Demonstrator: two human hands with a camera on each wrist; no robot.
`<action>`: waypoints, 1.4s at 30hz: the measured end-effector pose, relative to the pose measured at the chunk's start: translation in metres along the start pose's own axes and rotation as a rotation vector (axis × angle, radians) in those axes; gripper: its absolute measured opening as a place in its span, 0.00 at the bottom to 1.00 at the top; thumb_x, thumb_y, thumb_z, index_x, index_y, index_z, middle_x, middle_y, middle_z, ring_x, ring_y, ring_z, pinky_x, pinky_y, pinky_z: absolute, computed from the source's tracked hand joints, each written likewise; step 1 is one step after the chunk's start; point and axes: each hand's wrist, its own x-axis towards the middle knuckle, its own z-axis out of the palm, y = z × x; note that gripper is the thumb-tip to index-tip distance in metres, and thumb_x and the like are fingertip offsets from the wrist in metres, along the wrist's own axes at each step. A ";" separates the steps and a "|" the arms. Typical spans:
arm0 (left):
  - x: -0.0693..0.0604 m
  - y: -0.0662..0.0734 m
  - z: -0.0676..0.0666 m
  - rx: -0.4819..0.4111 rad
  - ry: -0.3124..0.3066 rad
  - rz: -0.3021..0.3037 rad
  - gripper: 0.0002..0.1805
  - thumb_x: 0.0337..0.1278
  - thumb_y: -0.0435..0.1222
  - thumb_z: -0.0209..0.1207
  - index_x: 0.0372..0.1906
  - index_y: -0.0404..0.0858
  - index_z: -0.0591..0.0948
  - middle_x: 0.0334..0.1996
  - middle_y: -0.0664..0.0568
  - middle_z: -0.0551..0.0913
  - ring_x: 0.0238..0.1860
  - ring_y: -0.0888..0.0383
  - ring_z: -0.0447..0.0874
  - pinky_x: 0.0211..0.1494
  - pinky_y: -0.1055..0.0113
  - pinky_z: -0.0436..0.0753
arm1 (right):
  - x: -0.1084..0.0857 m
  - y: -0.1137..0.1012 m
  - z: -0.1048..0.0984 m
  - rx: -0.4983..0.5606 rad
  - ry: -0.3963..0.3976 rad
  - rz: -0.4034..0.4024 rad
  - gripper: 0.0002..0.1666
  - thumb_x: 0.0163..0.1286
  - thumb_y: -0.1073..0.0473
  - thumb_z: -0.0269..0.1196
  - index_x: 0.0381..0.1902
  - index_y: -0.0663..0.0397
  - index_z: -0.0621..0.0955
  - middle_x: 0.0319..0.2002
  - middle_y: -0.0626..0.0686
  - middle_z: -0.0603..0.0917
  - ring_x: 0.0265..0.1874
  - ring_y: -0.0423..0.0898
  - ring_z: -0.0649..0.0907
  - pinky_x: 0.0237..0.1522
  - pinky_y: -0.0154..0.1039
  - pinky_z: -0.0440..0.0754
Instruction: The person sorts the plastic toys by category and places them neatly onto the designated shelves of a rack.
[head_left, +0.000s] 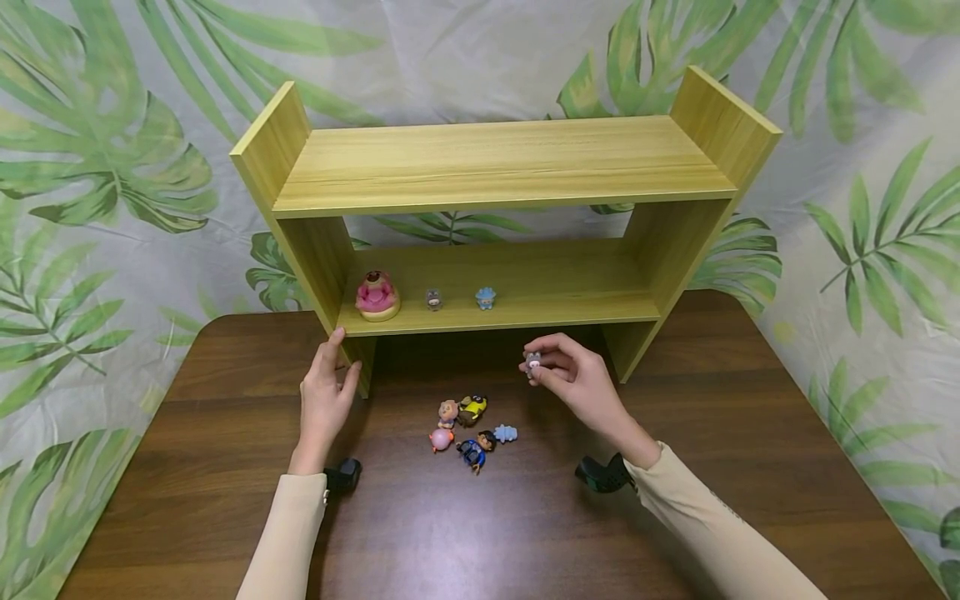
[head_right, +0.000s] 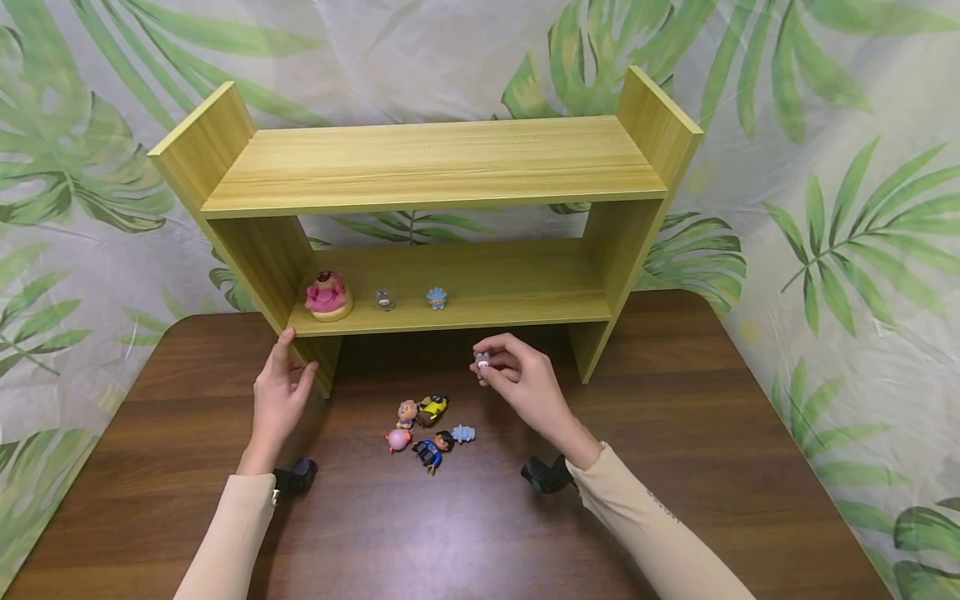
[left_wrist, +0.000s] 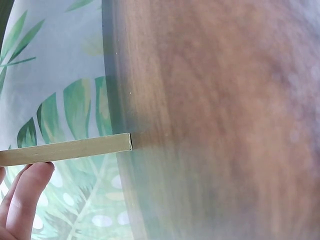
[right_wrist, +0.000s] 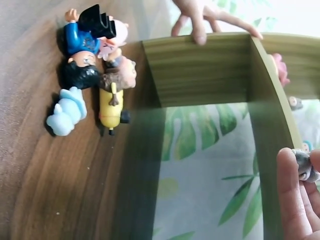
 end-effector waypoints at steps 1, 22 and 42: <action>0.000 0.000 0.000 0.000 0.002 0.000 0.45 0.53 0.20 0.60 0.70 0.58 0.60 0.32 0.42 0.70 0.26 0.47 0.69 0.21 0.54 0.75 | 0.001 0.000 0.000 -0.005 0.004 -0.004 0.14 0.65 0.74 0.59 0.49 0.69 0.76 0.42 0.63 0.81 0.39 0.46 0.84 0.39 0.41 0.82; -0.001 0.002 0.001 0.013 0.028 -0.006 0.42 0.51 0.19 0.61 0.68 0.54 0.63 0.30 0.43 0.71 0.27 0.47 0.71 0.21 0.55 0.75 | 0.020 -0.030 -0.002 -0.064 0.117 -0.099 0.13 0.63 0.79 0.59 0.47 0.74 0.75 0.41 0.67 0.80 0.37 0.58 0.81 0.38 0.33 0.80; -0.001 0.003 0.002 0.021 0.035 -0.014 0.44 0.51 0.18 0.60 0.69 0.55 0.61 0.27 0.43 0.68 0.22 0.55 0.64 0.23 0.56 0.69 | 0.036 -0.047 -0.005 -0.114 0.190 -0.133 0.13 0.63 0.78 0.59 0.46 0.76 0.75 0.42 0.69 0.79 0.38 0.61 0.80 0.39 0.32 0.78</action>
